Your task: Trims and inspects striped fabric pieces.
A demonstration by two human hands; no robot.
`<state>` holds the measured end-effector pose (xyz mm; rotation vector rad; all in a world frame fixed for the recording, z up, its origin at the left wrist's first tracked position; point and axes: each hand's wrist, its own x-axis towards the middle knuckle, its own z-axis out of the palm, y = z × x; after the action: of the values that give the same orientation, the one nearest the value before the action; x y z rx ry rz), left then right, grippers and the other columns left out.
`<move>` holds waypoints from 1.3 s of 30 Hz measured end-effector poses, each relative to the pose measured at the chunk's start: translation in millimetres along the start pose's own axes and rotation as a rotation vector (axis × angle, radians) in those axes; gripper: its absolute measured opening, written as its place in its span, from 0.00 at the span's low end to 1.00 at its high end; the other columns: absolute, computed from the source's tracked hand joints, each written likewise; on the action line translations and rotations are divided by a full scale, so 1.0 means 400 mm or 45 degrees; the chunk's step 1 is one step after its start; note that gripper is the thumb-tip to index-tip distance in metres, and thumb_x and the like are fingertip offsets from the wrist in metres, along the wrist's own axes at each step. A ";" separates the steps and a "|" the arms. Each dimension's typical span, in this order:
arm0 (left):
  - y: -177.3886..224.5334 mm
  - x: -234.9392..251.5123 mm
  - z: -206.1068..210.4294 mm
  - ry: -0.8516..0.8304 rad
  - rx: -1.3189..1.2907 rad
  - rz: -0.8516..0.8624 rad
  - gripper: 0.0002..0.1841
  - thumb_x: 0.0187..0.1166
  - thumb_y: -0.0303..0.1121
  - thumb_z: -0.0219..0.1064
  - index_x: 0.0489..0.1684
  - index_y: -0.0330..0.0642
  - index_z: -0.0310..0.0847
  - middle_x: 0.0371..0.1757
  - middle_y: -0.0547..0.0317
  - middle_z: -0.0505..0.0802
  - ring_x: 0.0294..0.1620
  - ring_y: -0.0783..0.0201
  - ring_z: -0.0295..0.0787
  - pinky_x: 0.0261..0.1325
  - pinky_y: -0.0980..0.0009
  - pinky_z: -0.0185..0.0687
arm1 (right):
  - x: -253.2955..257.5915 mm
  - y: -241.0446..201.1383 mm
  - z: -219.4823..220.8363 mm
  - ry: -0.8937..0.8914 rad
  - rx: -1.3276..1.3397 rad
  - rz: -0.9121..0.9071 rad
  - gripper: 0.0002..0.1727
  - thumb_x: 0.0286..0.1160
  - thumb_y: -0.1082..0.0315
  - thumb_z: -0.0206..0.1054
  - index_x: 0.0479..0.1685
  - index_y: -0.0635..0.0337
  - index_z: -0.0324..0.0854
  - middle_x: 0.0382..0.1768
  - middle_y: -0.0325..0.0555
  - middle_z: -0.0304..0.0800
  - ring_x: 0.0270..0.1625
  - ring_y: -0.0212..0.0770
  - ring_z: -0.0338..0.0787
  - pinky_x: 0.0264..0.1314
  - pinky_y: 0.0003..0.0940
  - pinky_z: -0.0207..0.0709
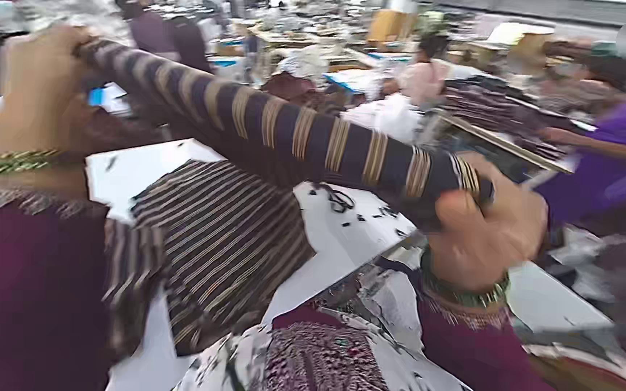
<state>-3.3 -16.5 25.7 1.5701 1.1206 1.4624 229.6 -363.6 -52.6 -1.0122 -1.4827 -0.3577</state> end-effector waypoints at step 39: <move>-0.596 -0.657 0.084 -1.084 0.676 0.468 0.39 0.66 0.43 0.80 0.79 0.34 0.75 0.82 0.33 0.77 0.85 0.27 0.66 0.81 0.30 0.60 | -0.347 0.522 0.415 -1.245 0.068 0.428 0.12 0.69 0.77 0.63 0.39 0.66 0.93 0.47 0.63 0.92 0.50 0.58 0.93 0.53 0.51 0.85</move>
<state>3.7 -167.9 -297.1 2.5268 0.7338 0.5309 261.5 -175.1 -284.9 -1.4607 -2.0971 0.4989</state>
